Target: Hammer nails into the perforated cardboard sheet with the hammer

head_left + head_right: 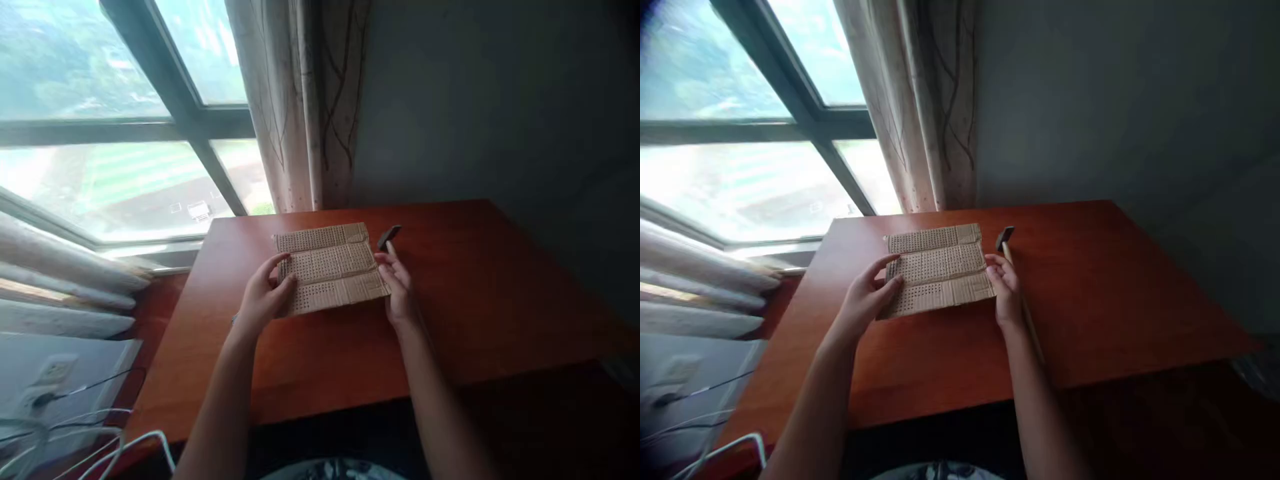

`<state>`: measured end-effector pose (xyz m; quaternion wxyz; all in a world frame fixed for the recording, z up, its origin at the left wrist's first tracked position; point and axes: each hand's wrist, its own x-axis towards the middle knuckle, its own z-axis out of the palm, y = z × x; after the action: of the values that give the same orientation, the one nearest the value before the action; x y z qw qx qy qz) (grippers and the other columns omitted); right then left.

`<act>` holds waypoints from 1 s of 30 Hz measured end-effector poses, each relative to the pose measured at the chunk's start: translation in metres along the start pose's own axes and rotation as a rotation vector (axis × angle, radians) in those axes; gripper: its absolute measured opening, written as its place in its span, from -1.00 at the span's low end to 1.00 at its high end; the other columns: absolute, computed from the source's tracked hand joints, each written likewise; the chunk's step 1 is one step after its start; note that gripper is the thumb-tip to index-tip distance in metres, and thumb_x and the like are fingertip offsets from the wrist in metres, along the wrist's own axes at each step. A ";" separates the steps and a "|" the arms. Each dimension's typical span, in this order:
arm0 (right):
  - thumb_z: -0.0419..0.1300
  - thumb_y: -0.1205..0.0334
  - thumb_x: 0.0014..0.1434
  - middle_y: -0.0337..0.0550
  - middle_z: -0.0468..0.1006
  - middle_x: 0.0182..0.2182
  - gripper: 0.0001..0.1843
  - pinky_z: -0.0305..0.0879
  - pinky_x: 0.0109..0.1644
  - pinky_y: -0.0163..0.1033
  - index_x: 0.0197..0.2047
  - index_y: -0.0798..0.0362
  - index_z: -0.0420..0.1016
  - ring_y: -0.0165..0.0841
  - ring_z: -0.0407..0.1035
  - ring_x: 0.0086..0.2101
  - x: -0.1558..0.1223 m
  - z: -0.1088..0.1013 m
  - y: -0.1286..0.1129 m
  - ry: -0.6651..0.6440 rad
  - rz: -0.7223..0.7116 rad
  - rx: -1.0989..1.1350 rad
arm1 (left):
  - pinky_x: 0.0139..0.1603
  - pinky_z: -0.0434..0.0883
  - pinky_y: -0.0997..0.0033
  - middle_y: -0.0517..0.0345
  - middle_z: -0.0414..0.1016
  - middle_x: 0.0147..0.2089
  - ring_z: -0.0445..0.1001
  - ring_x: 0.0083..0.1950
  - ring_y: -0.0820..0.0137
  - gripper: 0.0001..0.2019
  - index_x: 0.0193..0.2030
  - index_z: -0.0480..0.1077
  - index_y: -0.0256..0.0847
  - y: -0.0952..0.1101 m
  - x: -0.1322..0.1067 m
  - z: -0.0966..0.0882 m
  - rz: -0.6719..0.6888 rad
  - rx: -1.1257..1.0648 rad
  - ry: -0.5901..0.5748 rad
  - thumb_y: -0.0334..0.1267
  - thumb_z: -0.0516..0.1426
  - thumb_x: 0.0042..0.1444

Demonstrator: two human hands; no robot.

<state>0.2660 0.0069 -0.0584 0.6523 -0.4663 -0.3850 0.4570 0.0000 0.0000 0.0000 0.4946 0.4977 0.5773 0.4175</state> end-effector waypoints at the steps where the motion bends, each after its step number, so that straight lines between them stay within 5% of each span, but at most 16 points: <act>1: 0.28 0.09 0.14 -0.13 0.58 -0.19 -0.67 0.30 -0.06 -0.15 -0.03 -0.01 0.55 -0.28 0.42 -0.20 -0.001 -0.001 -0.001 -0.008 -0.002 -0.001 | -0.47 0.32 0.52 0.18 0.50 -0.45 0.47 -0.44 0.37 -0.29 0.29 0.31 -0.25 0.003 -0.001 0.000 0.011 -0.012 0.006 0.01 0.31 0.03; 7: 0.28 0.10 0.16 -0.10 0.59 -0.08 -0.62 0.35 -0.01 -0.11 0.05 -0.07 0.52 -0.21 0.45 -0.08 -0.005 0.000 -0.001 -0.099 -0.019 -0.037 | -0.44 0.35 0.53 0.13 0.55 -0.36 0.51 -0.37 0.37 -0.31 0.27 0.34 -0.24 0.016 0.008 -0.005 0.039 -0.041 0.051 -0.04 0.32 0.01; 14: 0.26 0.09 0.17 -0.09 0.60 -0.16 -0.62 0.35 -0.16 -0.15 0.05 -0.02 0.48 -0.23 0.45 -0.18 -0.005 0.005 0.001 -0.102 -0.003 -0.138 | -0.41 0.37 0.49 0.10 0.56 -0.32 0.53 -0.33 0.33 -0.31 0.27 0.34 -0.23 0.008 0.022 -0.009 0.007 -0.024 0.057 -0.02 0.30 0.00; 20: 0.24 0.10 0.17 -0.06 0.61 -0.17 -0.64 0.34 -0.19 -0.15 0.03 0.00 0.48 -0.23 0.45 -0.20 -0.006 0.005 0.000 -0.087 0.010 -0.151 | -0.32 0.38 0.48 0.04 0.55 -0.14 0.50 -0.24 0.35 -0.38 0.22 0.39 -0.25 0.002 0.016 -0.004 0.054 -0.024 0.035 -0.02 0.28 0.04; 30: 0.24 0.14 0.15 -0.12 0.61 -0.19 -0.62 0.30 -0.22 -0.18 0.05 -0.05 0.50 -0.27 0.43 -0.26 -0.006 -0.005 0.001 -0.037 0.014 -0.055 | -0.33 0.35 0.52 0.11 0.54 -0.23 0.46 -0.29 0.41 -0.41 0.20 0.42 -0.26 0.010 -0.005 0.003 0.002 -0.079 0.000 -0.07 0.31 0.03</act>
<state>0.2682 -0.0003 -0.0609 0.6287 -0.4783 -0.4061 0.4594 0.0048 -0.0033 0.0095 0.5136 0.4782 0.5599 0.4406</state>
